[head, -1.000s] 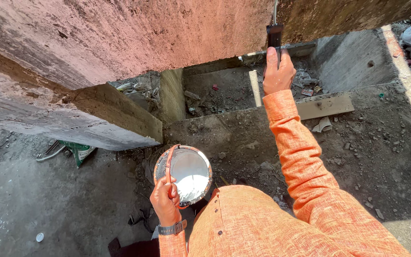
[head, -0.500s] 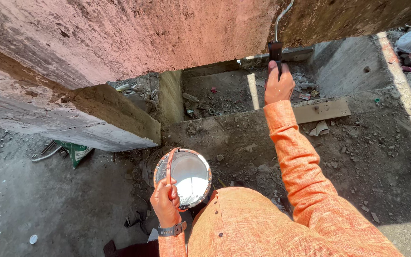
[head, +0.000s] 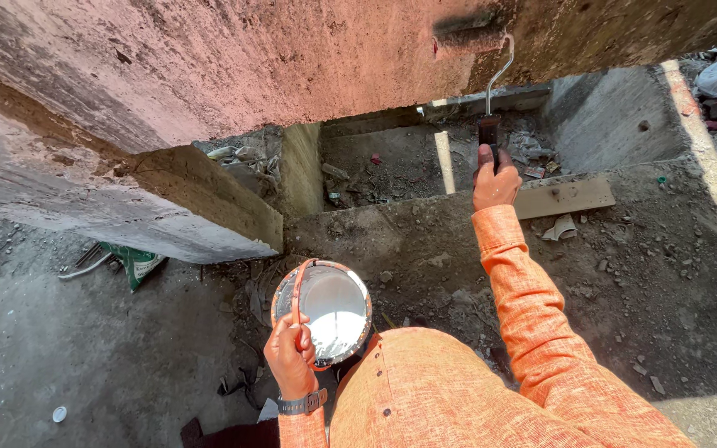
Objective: The person holds a paint tray with white paint in one hand and uses a paint roller with the other to apply white paint to the underside of a concrete ceiling slab. They repeatedly dip the roller into the tray and roll paint across the concrete surface, working along the slab.
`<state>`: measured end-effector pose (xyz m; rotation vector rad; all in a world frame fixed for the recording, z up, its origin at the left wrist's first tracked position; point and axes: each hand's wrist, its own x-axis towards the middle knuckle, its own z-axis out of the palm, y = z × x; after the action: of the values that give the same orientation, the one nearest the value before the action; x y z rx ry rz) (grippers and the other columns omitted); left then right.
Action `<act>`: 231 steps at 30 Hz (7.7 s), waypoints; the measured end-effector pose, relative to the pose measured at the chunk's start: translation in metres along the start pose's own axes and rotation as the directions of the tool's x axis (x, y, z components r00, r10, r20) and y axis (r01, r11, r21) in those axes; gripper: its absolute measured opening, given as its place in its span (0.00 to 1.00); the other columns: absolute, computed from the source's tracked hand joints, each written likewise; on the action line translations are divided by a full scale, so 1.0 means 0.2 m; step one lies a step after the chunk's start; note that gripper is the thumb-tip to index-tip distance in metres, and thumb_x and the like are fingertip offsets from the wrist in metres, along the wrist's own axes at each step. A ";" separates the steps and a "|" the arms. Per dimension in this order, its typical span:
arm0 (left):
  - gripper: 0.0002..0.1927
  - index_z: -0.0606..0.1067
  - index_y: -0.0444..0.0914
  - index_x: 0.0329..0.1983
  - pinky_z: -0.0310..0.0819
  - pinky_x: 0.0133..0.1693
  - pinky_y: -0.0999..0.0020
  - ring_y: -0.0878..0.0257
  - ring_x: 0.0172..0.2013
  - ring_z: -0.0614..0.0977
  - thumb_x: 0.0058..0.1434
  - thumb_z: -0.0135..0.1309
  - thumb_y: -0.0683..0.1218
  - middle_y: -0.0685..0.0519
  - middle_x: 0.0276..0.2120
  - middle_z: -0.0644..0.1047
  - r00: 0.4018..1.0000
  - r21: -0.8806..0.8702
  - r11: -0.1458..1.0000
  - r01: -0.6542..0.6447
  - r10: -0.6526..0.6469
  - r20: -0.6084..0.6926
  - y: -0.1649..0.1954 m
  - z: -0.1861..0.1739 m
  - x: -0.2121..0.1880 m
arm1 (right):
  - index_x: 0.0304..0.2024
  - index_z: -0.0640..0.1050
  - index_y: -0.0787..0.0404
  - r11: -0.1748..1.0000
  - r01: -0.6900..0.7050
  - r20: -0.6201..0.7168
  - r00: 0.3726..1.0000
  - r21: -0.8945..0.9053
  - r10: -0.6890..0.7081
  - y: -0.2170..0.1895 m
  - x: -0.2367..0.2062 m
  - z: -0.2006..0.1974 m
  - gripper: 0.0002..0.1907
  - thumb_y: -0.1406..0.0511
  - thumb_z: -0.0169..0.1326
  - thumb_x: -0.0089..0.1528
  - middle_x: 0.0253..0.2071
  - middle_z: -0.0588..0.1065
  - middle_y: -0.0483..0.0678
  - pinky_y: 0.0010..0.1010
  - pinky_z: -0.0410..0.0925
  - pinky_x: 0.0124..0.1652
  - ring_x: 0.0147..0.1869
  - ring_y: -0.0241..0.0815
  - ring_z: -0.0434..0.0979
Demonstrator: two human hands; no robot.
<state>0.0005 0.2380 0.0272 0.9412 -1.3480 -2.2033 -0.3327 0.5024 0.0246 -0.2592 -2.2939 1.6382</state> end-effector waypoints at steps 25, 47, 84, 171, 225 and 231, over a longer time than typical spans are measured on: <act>0.12 0.75 0.29 0.39 0.47 0.16 0.76 0.75 0.14 0.57 0.66 0.42 0.40 0.57 0.17 0.64 1.000 0.002 1.000 0.004 -0.004 0.021 0.00 0.00 0.00 | 0.44 0.77 0.65 0.951 0.289 -0.083 0.951 -0.109 -0.298 -0.24 0.23 -0.04 0.27 0.47 0.48 0.72 0.23 0.71 0.53 0.45 0.67 0.31 0.26 0.50 0.75; 0.11 0.75 0.28 0.39 0.46 0.15 0.76 0.74 0.13 0.57 0.63 0.42 0.39 0.57 0.17 0.64 0.995 -0.003 1.000 -0.005 0.005 -0.096 0.05 -0.05 -0.01 | 0.36 0.72 0.61 0.995 -0.040 0.104 0.994 0.094 0.030 -0.06 -0.09 0.17 0.30 0.41 0.49 0.69 0.20 0.66 0.42 0.31 0.59 0.26 0.23 0.33 0.65; 0.12 0.76 0.29 0.39 0.47 0.16 0.75 0.74 0.13 0.58 0.66 0.42 0.41 0.57 0.17 0.64 0.999 -0.010 1.000 0.030 -0.029 0.019 -0.06 -0.05 0.02 | 0.44 0.77 0.64 0.947 0.320 -0.094 0.943 -0.019 -0.320 -0.47 0.24 0.10 0.24 0.49 0.47 0.72 0.26 0.74 0.55 0.42 0.69 0.33 0.29 0.53 0.77; 0.11 0.79 0.34 0.34 0.53 0.23 0.74 0.75 0.21 0.63 0.63 0.47 0.43 0.62 0.20 0.67 0.794 0.265 0.957 -0.121 -0.067 0.605 0.14 0.18 0.55 | 0.46 0.82 0.65 0.466 0.443 0.642 0.577 -0.766 0.506 -0.30 -1.07 0.33 0.22 0.53 0.53 0.65 0.44 0.80 0.65 0.48 0.73 0.51 0.50 0.63 0.81; 0.16 0.79 0.34 0.33 0.55 0.22 0.75 0.74 0.20 0.66 0.66 0.43 0.47 0.59 0.18 0.69 0.791 0.212 0.959 -0.187 0.018 0.612 -0.19 1.93 0.35 | 0.42 0.73 0.60 0.848 -0.093 0.152 0.968 -0.522 0.200 -0.03 -0.49 -1.00 0.16 0.55 0.58 0.64 0.25 0.76 0.59 0.46 0.69 0.30 0.33 0.63 0.81; 0.15 0.79 0.33 0.34 0.55 0.23 0.75 0.74 0.20 0.66 0.67 0.44 0.47 0.60 0.19 0.69 0.819 0.123 0.976 -0.179 0.079 0.569 -0.23 2.02 0.30 | 0.41 0.73 0.60 0.879 -0.056 0.162 0.975 -0.473 0.150 0.08 -0.41 -1.15 0.17 0.55 0.58 0.62 0.25 0.76 0.59 0.46 0.70 0.31 0.31 0.63 0.80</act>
<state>-0.3303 0.4743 0.0922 0.2184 -1.8194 -2.3802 -0.1758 0.6846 0.0653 -0.3460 -2.8537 1.1685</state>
